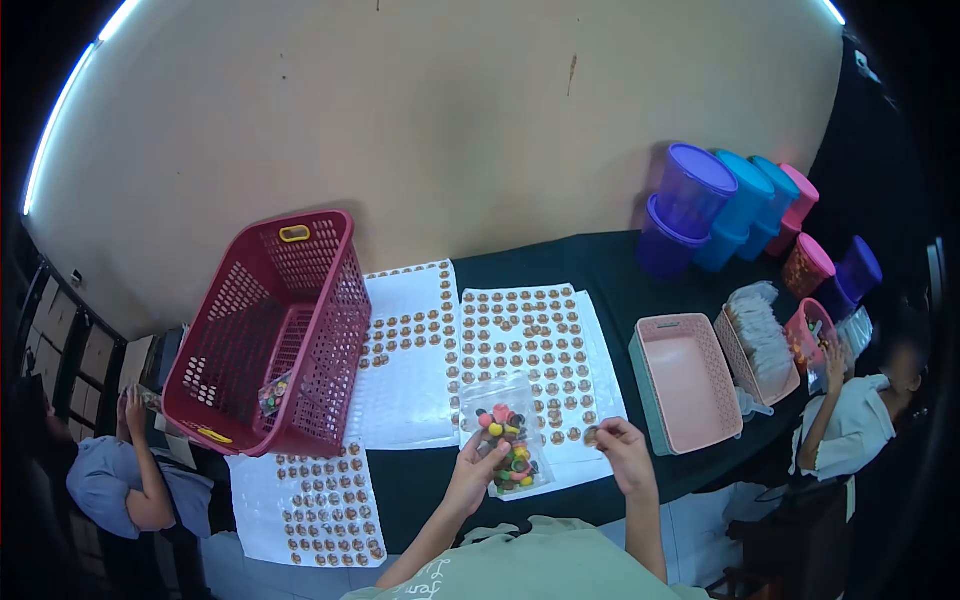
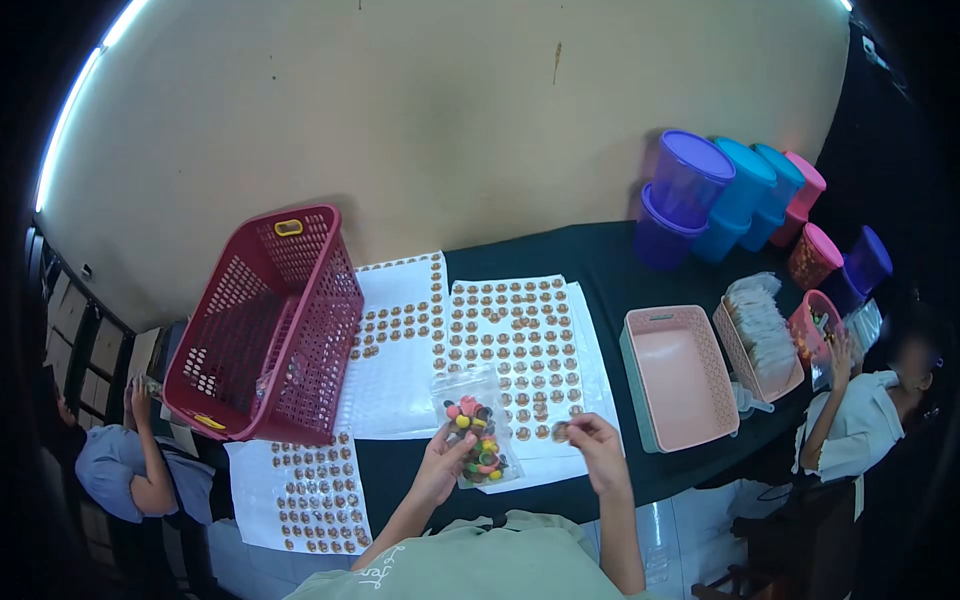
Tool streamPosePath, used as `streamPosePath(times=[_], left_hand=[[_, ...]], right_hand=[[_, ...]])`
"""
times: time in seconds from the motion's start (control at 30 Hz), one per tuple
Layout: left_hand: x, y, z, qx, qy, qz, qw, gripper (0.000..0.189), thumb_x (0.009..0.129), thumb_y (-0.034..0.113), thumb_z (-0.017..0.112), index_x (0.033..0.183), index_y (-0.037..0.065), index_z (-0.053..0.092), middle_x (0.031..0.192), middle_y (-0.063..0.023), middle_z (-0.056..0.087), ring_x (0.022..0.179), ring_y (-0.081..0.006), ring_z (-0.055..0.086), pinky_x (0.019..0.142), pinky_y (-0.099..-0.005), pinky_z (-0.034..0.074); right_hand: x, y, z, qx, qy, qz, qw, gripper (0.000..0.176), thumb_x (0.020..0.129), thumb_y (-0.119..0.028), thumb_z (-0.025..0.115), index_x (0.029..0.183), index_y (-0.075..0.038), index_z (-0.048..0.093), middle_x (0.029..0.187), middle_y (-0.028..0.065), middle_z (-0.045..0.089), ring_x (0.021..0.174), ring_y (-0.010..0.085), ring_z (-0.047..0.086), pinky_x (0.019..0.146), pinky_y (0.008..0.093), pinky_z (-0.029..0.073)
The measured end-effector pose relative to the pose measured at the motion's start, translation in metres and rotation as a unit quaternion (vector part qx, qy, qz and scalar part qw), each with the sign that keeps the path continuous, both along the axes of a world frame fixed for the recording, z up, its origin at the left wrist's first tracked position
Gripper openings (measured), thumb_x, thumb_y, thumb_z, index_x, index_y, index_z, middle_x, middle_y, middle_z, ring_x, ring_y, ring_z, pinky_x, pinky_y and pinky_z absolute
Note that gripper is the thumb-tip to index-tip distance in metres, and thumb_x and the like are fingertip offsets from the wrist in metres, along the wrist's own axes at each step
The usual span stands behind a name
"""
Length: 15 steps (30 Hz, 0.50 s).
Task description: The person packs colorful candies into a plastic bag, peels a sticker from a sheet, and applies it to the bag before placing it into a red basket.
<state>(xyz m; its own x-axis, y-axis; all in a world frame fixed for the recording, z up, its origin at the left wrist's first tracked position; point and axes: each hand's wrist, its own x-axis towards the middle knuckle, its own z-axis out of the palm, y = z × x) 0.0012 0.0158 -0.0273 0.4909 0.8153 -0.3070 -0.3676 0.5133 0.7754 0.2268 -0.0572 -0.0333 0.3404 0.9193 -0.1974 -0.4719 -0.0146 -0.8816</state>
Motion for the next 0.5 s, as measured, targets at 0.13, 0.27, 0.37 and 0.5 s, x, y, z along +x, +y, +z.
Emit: streamPosePath(times=[0.13, 0.27, 0.37, 0.5], left_hand=[[-0.002, -0.003, 0.005, 0.039, 0.009, -0.009, 0.999, 0.045, 0.083, 0.011, 0.056, 0.122, 0.0, 0.035, 0.112, -0.0105, 0.051, 0.099, -0.0157, 0.053, 0.083, -0.0284, 0.045], [-0.008, -0.006, 0.009, 0.063, 0.032, 0.01, 0.997, 0.044, 0.085, 0.014, 0.055, 0.122, -0.001, 0.035, 0.113, -0.0099, 0.05, 0.102, -0.0138, 0.05, 0.086, -0.0266, 0.041], [-0.012, -0.011, 0.006, 0.079, 0.046, 0.036, 0.995, 0.043, 0.087, 0.017, 0.052, 0.122, -0.001, 0.036, 0.114, -0.0095, 0.05, 0.102, -0.0138, 0.05, 0.084, -0.0267, 0.041], [-0.017, -0.019, 0.006, 0.058, 0.05, 0.068, 0.995, 0.042, 0.087, 0.017, 0.052, 0.121, -0.002, 0.037, 0.114, -0.0101, 0.049, 0.103, -0.0142, 0.049, 0.086, -0.0273, 0.041]], right_hand=[[-0.051, 0.017, 0.041, 0.045, -0.062, 0.091, 0.993, 0.018, 0.074, 0.002, 0.062, 0.091, -0.001, 0.057, 0.076, 0.0027, 0.058, 0.072, 0.0079, 0.054, 0.066, 0.0208, 0.042], [-0.079, 0.027, 0.042, 0.065, -0.194, 0.084, 0.975, 0.017, 0.074, -0.003, 0.064, 0.087, 0.0, 0.055, 0.073, 0.004, 0.059, 0.067, 0.0066, 0.054, 0.062, 0.019, 0.042], [-0.089, 0.028, 0.038, 0.061, -0.211, 0.075, 0.973, 0.017, 0.073, -0.001, 0.064, 0.087, 0.0, 0.055, 0.075, 0.003, 0.058, 0.071, 0.0074, 0.054, 0.065, 0.0208, 0.042], [-0.099, 0.025, 0.036, 0.056, -0.245, 0.063, 0.966, 0.017, 0.073, -0.002, 0.064, 0.085, 0.0, 0.054, 0.075, 0.003, 0.056, 0.07, 0.0073, 0.053, 0.064, 0.0205, 0.041]])
